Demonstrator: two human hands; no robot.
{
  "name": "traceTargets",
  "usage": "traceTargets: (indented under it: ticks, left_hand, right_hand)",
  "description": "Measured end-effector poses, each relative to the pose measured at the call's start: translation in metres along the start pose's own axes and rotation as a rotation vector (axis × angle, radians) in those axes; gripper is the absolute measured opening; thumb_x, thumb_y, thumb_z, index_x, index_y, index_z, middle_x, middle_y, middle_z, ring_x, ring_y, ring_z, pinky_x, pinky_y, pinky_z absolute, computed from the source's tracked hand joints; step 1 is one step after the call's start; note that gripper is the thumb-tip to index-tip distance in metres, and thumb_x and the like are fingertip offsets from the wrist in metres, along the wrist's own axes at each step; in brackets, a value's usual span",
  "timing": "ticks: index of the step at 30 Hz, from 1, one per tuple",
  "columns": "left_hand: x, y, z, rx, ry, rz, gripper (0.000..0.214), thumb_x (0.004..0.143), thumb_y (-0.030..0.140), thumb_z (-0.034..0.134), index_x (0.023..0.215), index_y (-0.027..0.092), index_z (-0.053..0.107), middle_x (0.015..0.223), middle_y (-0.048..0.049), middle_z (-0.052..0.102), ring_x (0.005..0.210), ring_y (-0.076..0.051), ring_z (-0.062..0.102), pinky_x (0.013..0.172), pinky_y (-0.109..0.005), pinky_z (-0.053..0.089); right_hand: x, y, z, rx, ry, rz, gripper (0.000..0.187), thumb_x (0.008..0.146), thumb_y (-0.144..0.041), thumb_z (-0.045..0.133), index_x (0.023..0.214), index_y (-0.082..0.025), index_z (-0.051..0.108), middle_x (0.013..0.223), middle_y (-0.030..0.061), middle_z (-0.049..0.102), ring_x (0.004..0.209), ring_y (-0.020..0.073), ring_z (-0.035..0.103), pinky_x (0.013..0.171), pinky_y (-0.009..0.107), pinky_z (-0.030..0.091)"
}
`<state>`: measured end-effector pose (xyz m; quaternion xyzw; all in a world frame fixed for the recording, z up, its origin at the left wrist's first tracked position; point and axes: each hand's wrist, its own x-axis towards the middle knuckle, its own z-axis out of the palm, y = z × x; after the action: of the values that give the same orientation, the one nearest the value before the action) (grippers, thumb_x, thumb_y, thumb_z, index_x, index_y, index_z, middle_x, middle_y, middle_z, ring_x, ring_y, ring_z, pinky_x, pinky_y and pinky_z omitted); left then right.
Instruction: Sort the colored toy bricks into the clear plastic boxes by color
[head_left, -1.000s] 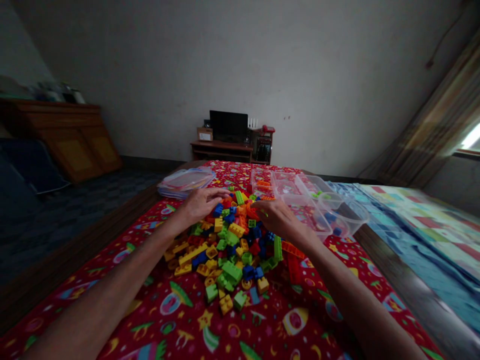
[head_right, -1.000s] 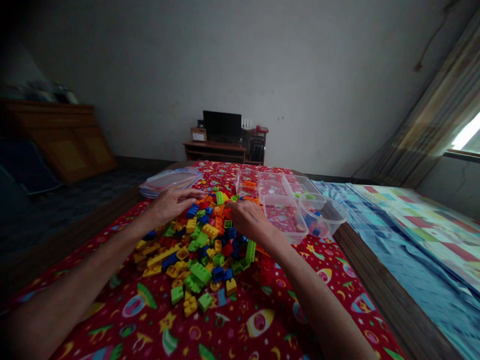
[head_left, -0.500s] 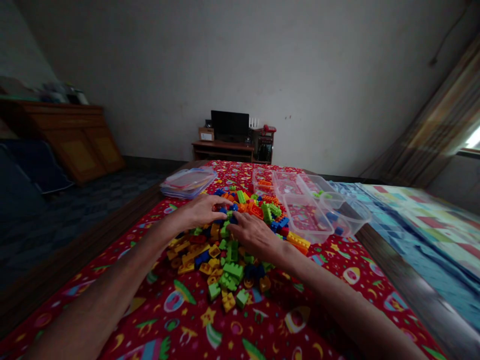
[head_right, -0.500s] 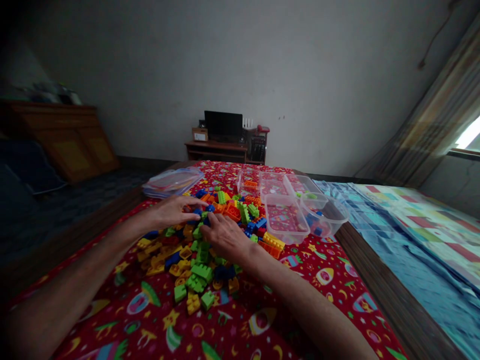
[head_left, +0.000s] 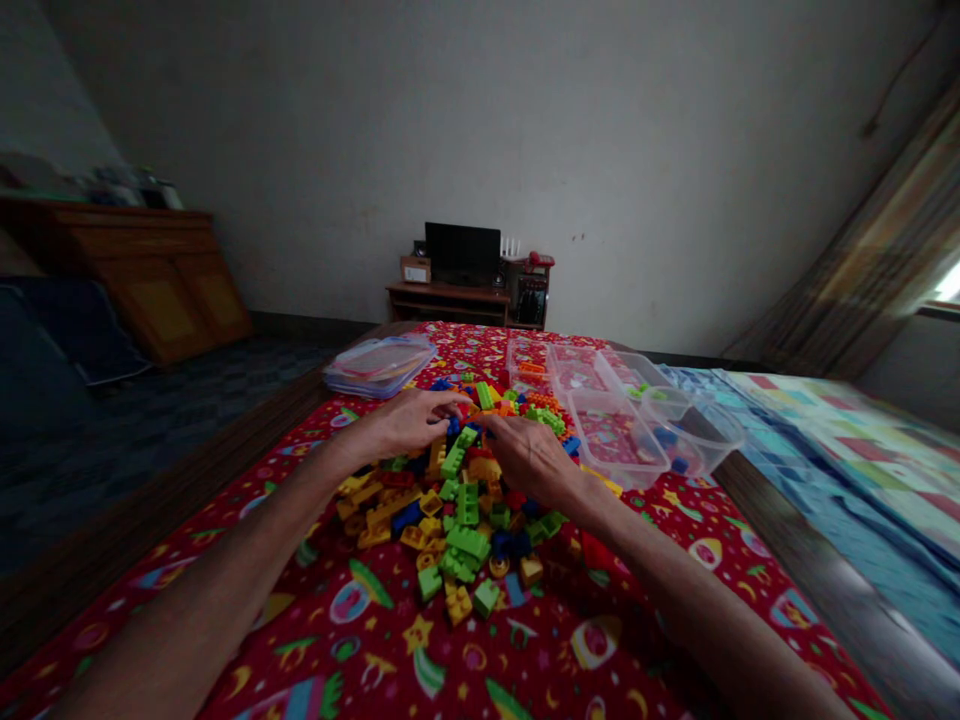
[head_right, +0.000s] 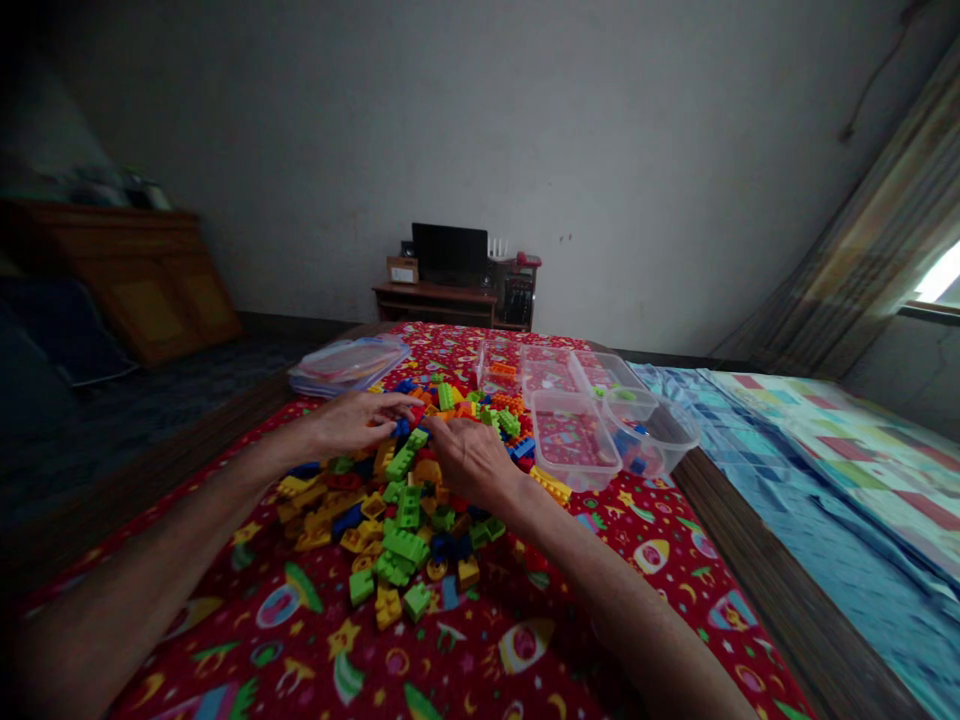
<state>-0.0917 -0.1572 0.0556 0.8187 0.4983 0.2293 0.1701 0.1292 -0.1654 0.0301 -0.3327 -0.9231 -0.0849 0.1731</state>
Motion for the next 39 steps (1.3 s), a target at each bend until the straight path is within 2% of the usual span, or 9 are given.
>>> traceTargets:
  ticks: [7,12,15,20,23,27,30,34,39]
  left_hand:
    - [0.000,0.003,-0.001,0.011,0.032,-0.041,0.052,0.076,0.025,0.045,0.126,0.023,0.058,0.103,-0.0031,0.072,0.083,-0.017,0.069,0.073,-0.025,0.054]
    - [0.005,0.000,0.001,-0.089,0.103,-0.053,0.052,0.074,0.031,0.052,0.124,0.020,0.059,0.097,-0.0046,0.071,0.086,-0.019,0.067,0.079,-0.031,0.054]
    - [0.008,0.000,0.003,-0.246,0.106,-0.065,0.050,0.073,0.039,0.058,0.118,0.016,0.061,0.096,-0.0064,0.071,0.090,-0.021,0.066,0.081,-0.035,0.054]
    - [0.006,0.015,0.011,-0.474,0.077,-0.070,0.044,0.076,0.048,0.060,0.107,0.018,0.063,0.104,-0.0064,0.071,0.096,-0.023,0.067,0.086,-0.037,0.053]
    - [0.005,0.027,0.019,-0.542,0.099,-0.054,0.046,0.074,0.050,0.063,0.107,0.017,0.063,0.104,-0.0064,0.071,0.098,-0.024,0.066,0.086,-0.037,0.053]
    - [0.007,0.033,0.023,-0.567,0.127,-0.036,0.052,0.074,0.052,0.063,0.113,0.017,0.062,0.102,-0.0068,0.071,0.092,-0.023,0.068,0.081,-0.036,0.056]
    - [0.009,0.026,0.015,-0.396,0.205,-0.010,0.048,0.079,0.051,0.057,0.111,0.016,0.064,0.105,-0.0081,0.071,0.090,-0.023,0.068,0.079,-0.036,0.056]
    - [0.007,0.011,-0.004,-0.046,0.339,0.031,0.038,0.083,0.044,0.048,0.101,0.018,0.070,0.107,-0.0070,0.071,0.101,-0.024,0.064,0.091,-0.037,0.050]
    - [0.002,-0.002,-0.018,0.099,0.420,-0.040,0.039,0.082,0.042,0.044,0.100,0.019,0.071,0.109,-0.0068,0.071,0.101,-0.024,0.064,0.089,-0.035,0.050]
  right_hand:
    - [-0.002,0.010,-0.016,0.104,0.102,0.071,0.021,0.092,-0.015,0.037,0.102,-0.017,0.056,0.081,0.0064,0.061,0.067,0.0137,0.049,0.061,0.024,0.035]
    - [0.001,0.010,-0.015,0.157,0.086,0.105,0.017,0.090,-0.013,0.040,0.088,-0.016,0.057,0.078,0.0046,0.060,0.062,0.0117,0.047,0.059,0.023,0.033]
    - [0.002,0.009,-0.010,0.235,0.139,0.073,0.018,0.089,-0.012,0.044,0.099,-0.016,0.058,0.084,0.0064,0.063,0.069,0.0132,0.053,0.062,0.023,0.035]
    - [-0.001,0.003,-0.008,0.444,0.196,0.004,0.044,0.091,-0.023,0.050,0.134,-0.015,0.043,0.078,0.0030,0.064,0.062,0.0127,0.051,0.059,0.023,0.036]
    - [-0.002,-0.002,-0.011,0.488,0.155,-0.008,0.049,0.091,-0.026,0.052,0.136,-0.012,0.041,0.076,0.0032,0.063,0.061,0.0134,0.051,0.059,0.024,0.036]
    - [-0.003,0.000,-0.016,0.441,0.133,0.019,0.043,0.090,-0.028,0.051,0.130,-0.010,0.047,0.073,0.0032,0.060,0.059,0.0135,0.048,0.057,0.025,0.034]
    - [-0.006,0.015,-0.023,0.365,0.195,0.079,0.041,0.090,-0.029,0.050,0.127,-0.010,0.049,0.071,0.0026,0.059,0.058,0.0126,0.046,0.056,0.025,0.033]
    - [-0.014,0.053,-0.039,0.233,0.327,0.163,0.043,0.088,-0.030,0.051,0.129,-0.014,0.049,0.082,0.0074,0.064,0.067,0.0154,0.052,0.063,0.027,0.038]
    - [-0.030,0.109,-0.063,0.050,0.416,0.457,0.044,0.082,-0.030,0.053,0.123,-0.016,0.057,0.096,0.0123,0.067,0.084,0.0231,0.059,0.076,0.035,0.044]
